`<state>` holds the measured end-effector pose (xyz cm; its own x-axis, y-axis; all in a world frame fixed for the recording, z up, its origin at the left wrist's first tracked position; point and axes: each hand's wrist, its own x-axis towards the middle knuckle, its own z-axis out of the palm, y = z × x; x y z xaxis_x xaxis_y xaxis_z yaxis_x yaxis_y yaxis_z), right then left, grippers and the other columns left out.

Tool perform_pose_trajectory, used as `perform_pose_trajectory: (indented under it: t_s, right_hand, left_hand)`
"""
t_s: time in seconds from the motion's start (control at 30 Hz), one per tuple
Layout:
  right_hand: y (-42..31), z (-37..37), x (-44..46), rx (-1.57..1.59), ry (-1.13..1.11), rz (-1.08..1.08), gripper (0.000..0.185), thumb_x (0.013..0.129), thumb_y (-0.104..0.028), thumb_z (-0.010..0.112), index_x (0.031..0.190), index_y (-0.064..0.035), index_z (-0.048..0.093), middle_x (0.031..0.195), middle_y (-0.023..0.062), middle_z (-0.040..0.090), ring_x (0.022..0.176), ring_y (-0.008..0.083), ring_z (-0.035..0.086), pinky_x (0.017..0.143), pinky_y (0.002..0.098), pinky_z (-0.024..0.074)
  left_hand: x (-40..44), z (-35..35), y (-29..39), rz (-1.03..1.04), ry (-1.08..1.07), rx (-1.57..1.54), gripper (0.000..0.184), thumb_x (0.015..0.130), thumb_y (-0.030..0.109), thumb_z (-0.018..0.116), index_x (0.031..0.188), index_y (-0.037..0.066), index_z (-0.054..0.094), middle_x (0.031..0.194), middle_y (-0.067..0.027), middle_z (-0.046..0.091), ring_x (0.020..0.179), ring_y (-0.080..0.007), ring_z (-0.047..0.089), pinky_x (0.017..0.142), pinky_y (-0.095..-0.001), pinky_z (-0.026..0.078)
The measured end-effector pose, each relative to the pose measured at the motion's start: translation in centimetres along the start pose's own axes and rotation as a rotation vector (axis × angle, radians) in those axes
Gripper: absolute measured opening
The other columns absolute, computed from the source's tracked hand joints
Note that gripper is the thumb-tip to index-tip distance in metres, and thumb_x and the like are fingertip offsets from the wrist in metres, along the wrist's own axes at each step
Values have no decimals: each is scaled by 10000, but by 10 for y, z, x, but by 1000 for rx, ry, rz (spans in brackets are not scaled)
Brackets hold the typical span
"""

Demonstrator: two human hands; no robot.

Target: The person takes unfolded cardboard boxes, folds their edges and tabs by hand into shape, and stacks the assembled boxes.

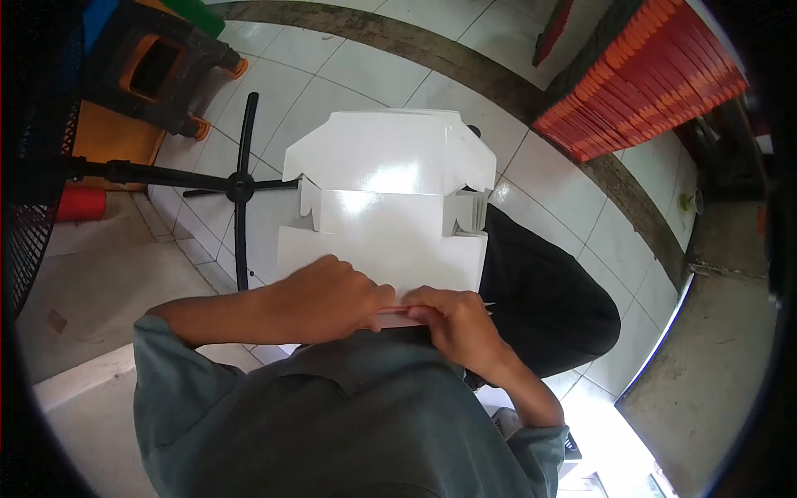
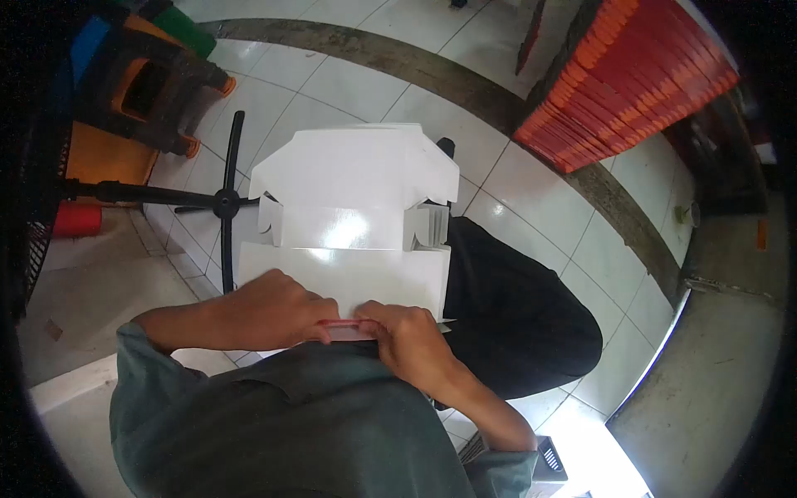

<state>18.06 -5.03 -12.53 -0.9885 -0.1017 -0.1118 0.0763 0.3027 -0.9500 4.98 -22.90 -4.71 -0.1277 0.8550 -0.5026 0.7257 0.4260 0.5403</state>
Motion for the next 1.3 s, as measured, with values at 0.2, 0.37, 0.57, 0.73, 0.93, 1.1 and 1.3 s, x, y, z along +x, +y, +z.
perform_pose_trajectory:
  t_s: [0.2, 0.37, 0.57, 0.73, 0.93, 1.1, 1.3]
  right_hand:
    - [-5, -18, -1, -36, 324, -112, 110, 845, -33, 675, 955, -24, 671, 757, 124, 659, 675, 283, 597, 646, 340, 484]
    - [0, -10, -7, 436, 460, 147, 124, 859, -45, 702, 905, 4, 599, 747, 65, 628, 738, 130, 564, 652, 279, 472]
    - [-4, -35, -12, 486, 458, -144, 138, 842, -95, 723, 861, -30, 603, 751, 28, 553, 722, 151, 487, 754, 300, 364]
    - [-24, -73, -24, 74, 213, -450, 133, 779, -97, 738, 800, -90, 607, 816, 13, 565, 823, 212, 498, 857, 362, 294]
    - [-60, -93, -69, -330, 684, -457, 518, 627, 5, 649, 1138, -47, 582, 1042, 117, 603, 967, 291, 577, 890, 414, 349]
    - [-72, -84, -98, -431, 943, -575, 253, 717, -297, 760, 870, -119, 665, 854, 40, 567, 807, 238, 588, 858, 462, 358]
    - [-58, -91, -115, -668, 906, -650, 197, 722, -287, 752, 805, -145, 645, 830, 13, 562, 843, 226, 562, 846, 471, 355]
  left_hand:
    - [-23, -49, 1, 383, 889, 714, 378, 823, 372, 720, 1005, 50, 643, 1021, -128, 604, 1085, -330, 547, 888, -462, 451]
    - [-18, -34, -25, 509, 1411, 642, 924, 659, 539, 843, 1335, 48, 449, 1394, -281, 364, 1296, -408, 378, 1074, -534, 305]
    - [14, -15, -22, 181, 997, 165, 1152, 672, 431, 862, 1522, 76, 172, 1530, -293, 196, 1410, -476, 226, 1130, -549, 213]
    - [32, -21, -23, 426, 1042, 351, 888, 785, 530, 710, 1452, 95, 315, 1516, -212, 345, 1461, -398, 175, 1168, -543, 65]
    - [61, -41, 30, 594, 889, 380, 331, 667, 154, 745, 971, 40, 682, 1039, -89, 700, 993, -295, 660, 862, -383, 538]
    - [92, -27, 67, 681, 720, 277, 442, 636, 173, 739, 1048, 29, 668, 1000, -80, 696, 906, -259, 657, 810, -348, 537]
    - [109, -47, 90, 632, 72, -31, 536, 698, 160, 778, 1191, 37, 604, 1345, -99, 519, 1289, -322, 414, 1084, -432, 313]
